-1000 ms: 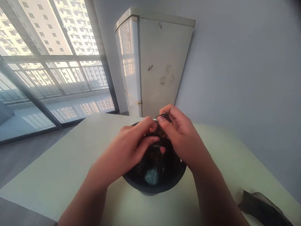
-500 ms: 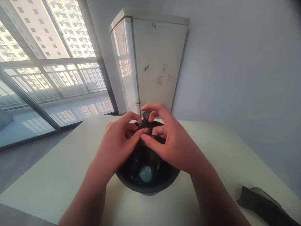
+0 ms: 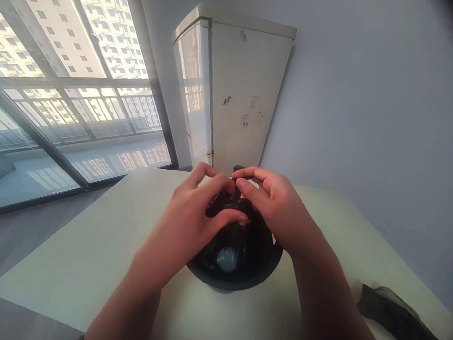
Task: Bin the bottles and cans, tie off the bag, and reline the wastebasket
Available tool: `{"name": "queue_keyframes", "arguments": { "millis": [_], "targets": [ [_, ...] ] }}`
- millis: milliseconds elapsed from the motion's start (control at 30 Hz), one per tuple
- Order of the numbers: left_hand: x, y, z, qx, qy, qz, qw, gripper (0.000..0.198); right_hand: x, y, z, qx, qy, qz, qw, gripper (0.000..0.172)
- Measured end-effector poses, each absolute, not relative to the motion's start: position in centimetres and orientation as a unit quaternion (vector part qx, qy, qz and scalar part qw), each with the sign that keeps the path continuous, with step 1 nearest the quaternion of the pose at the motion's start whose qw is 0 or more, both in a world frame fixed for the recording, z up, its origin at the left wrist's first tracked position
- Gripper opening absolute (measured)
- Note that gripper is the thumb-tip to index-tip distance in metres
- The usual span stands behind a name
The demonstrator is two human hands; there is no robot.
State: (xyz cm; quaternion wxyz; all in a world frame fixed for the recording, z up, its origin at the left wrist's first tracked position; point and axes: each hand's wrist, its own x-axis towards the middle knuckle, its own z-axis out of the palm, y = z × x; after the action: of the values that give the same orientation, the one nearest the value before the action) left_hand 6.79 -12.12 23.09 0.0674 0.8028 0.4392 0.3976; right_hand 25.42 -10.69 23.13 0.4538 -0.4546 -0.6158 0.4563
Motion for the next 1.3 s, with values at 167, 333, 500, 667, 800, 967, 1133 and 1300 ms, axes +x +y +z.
{"name": "queue_keyframes", "arguments": {
  "millis": [167, 333, 500, 667, 800, 967, 1133, 1300],
  "targets": [
    [6.3, -12.0, 22.9, 0.851, 0.39, 0.341, 0.088, 0.02, 25.3, -10.9, 22.9, -0.481, -0.629, 0.427, 0.436, 0.033],
    [5.9, -12.0, 23.0, 0.865, 0.391, 0.298, 0.097, 0.021, 25.4, -11.1, 23.1, -0.478, -0.646, 0.442, 0.399, 0.034],
    [5.9, -12.1, 23.2, 0.853, 0.398, 0.313, 0.126, 0.029, 25.7, -11.6, 23.7, -0.443, -0.669, 0.453, 0.388, 0.034],
    [6.1, -12.5, 23.8, 0.82, 0.403, 0.35, 0.204, 0.022, 26.5, -12.4, 23.9, -0.392, -0.696, 0.417, 0.433, 0.034],
    [5.7, -12.8, 24.1, 0.753, 0.391, 0.371, 0.377, 0.015, 26.7, -12.1, 23.6, -0.336, -0.769, 0.325, 0.437, 0.018],
    [4.9, -12.2, 24.2, 0.713, 0.366, 0.404, 0.441, 0.026, 26.7, -11.3, 23.4, -0.285, -0.856, 0.135, 0.409, 0.023],
    [5.4, -11.9, 24.1, 0.711, 0.374, 0.423, 0.418, 0.03, 26.7, -11.0, 22.9, -0.24, -0.897, 0.0, 0.371, 0.017],
    [5.9, -12.2, 24.1, 0.731, 0.4, 0.43, 0.349, 0.025, 26.3, -10.9, 22.4, -0.249, -0.892, -0.08, 0.369, 0.018]
  ]
}}
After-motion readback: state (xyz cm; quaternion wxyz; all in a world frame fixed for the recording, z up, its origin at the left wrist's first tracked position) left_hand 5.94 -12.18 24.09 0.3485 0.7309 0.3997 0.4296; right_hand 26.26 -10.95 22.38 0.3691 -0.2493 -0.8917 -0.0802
